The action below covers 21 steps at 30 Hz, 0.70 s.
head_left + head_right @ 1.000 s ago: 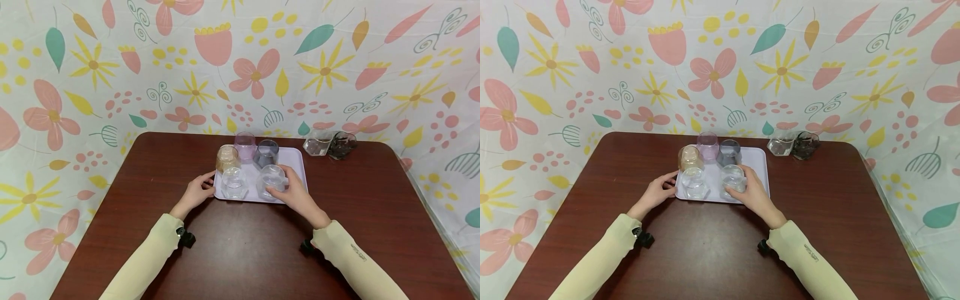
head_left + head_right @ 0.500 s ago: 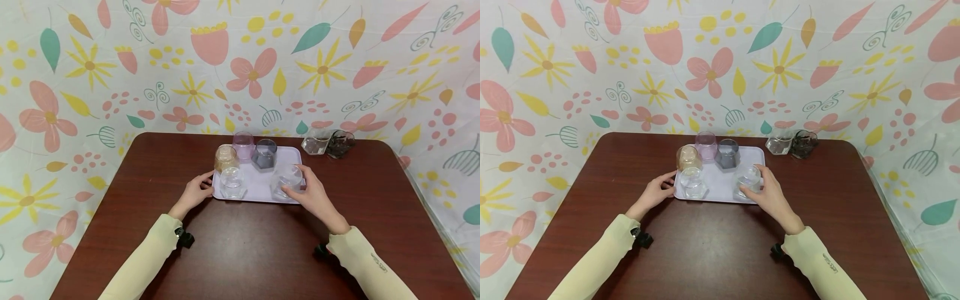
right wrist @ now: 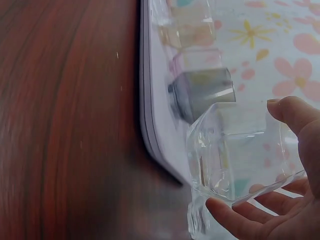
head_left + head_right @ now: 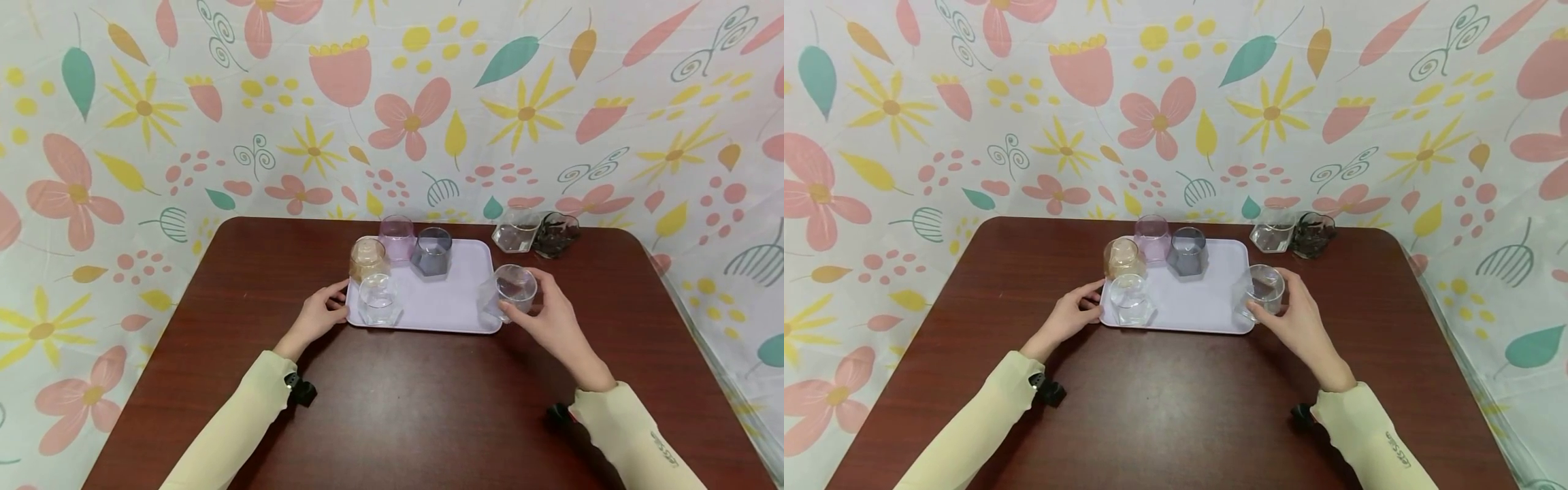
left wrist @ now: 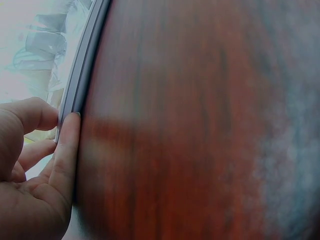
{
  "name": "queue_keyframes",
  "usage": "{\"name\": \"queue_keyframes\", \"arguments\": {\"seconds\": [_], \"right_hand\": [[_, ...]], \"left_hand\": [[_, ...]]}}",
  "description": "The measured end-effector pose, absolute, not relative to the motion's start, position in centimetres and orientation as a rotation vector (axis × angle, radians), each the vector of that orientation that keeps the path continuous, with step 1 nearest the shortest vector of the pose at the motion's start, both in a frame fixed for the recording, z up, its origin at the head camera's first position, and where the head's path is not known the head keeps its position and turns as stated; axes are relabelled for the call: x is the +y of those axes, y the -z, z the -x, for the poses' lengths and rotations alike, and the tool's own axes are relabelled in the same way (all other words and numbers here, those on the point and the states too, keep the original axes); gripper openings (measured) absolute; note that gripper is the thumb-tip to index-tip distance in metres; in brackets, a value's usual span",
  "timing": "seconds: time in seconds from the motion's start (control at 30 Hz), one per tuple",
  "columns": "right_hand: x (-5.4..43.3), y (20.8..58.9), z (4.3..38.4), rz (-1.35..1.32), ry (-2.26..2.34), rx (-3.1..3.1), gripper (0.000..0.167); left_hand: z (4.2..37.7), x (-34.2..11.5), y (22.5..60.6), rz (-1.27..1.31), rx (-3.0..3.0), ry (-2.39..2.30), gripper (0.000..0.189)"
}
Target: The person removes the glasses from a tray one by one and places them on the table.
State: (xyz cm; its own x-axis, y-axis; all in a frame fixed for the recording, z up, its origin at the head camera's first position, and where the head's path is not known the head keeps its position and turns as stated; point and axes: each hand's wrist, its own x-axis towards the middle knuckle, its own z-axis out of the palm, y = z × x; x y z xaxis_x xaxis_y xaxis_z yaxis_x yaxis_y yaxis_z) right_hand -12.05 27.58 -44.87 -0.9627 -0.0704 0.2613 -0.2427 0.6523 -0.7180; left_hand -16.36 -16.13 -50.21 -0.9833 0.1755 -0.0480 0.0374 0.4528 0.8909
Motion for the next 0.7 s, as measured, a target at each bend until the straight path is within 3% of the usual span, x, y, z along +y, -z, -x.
{"name": "queue_keyframes", "arguments": {"seconds": [0.7], "right_hand": [[34.2,44.3,12.3,0.008,-1.13,-2.672,0.078]], "left_hand": [[16.3,-16.1,50.0,-0.213,2.59,-1.541,0.064]]}}
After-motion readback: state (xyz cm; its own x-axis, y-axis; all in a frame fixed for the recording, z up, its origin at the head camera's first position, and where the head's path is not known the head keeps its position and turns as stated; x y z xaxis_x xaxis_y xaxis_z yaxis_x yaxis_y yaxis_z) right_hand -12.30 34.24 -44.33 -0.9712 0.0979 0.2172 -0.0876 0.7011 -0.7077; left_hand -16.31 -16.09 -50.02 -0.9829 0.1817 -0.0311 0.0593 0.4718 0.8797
